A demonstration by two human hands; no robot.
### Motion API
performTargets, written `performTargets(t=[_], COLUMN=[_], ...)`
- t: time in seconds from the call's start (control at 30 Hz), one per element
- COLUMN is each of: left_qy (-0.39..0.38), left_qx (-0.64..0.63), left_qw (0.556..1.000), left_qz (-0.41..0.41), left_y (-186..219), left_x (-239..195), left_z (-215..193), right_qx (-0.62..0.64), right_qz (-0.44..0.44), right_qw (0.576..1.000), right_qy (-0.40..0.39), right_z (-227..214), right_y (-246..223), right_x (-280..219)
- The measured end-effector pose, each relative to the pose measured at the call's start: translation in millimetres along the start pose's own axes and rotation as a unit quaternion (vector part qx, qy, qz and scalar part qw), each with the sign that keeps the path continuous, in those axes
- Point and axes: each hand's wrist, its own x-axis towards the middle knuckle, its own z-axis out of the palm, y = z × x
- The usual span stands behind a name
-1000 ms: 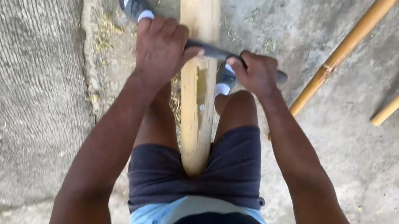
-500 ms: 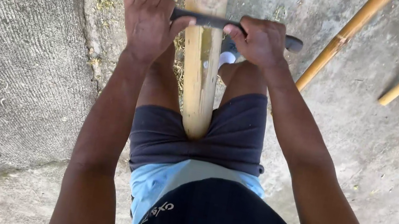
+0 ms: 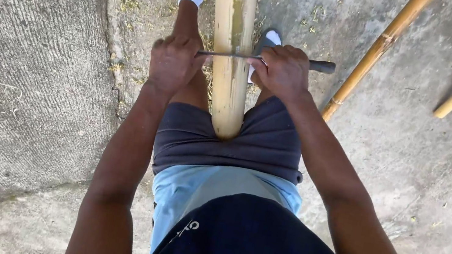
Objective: Scraping the outer layer of a bamboo pole with a machete.
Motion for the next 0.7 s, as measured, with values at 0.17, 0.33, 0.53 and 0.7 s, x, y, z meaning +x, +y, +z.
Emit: performTargets(t=[0.17,0.33,0.53,0.7], left_qy=[-0.055,0.035,0.002,-0.078], left_qx=[0.034,0.035,0.067,0.056], left_qw=[0.998,0.996,0.993,0.994], left_qz=[0.012,0.078,0.092,0.049], left_y=[-6.2,-3.4,-24.8,-44.6], left_x=[-25.4,-22.1,35.3,94.5], left_z=[15.8,11.4,1.7,2.0], right_qx=[-0.053,-0.084,-0.074,-0.066], right_qz=[-0.062,-0.040,-0.096,-0.055], right_qw=[0.996,0.996,0.993,0.995], right_qy=[0.040,0.003,-0.001,-0.050], right_z=[-16.8,-13.9,-15.7,-21.1], right_y=[-4.6,30.6,30.1,36.2], right_x=[-18.5,-28.3,35.1,103.0])
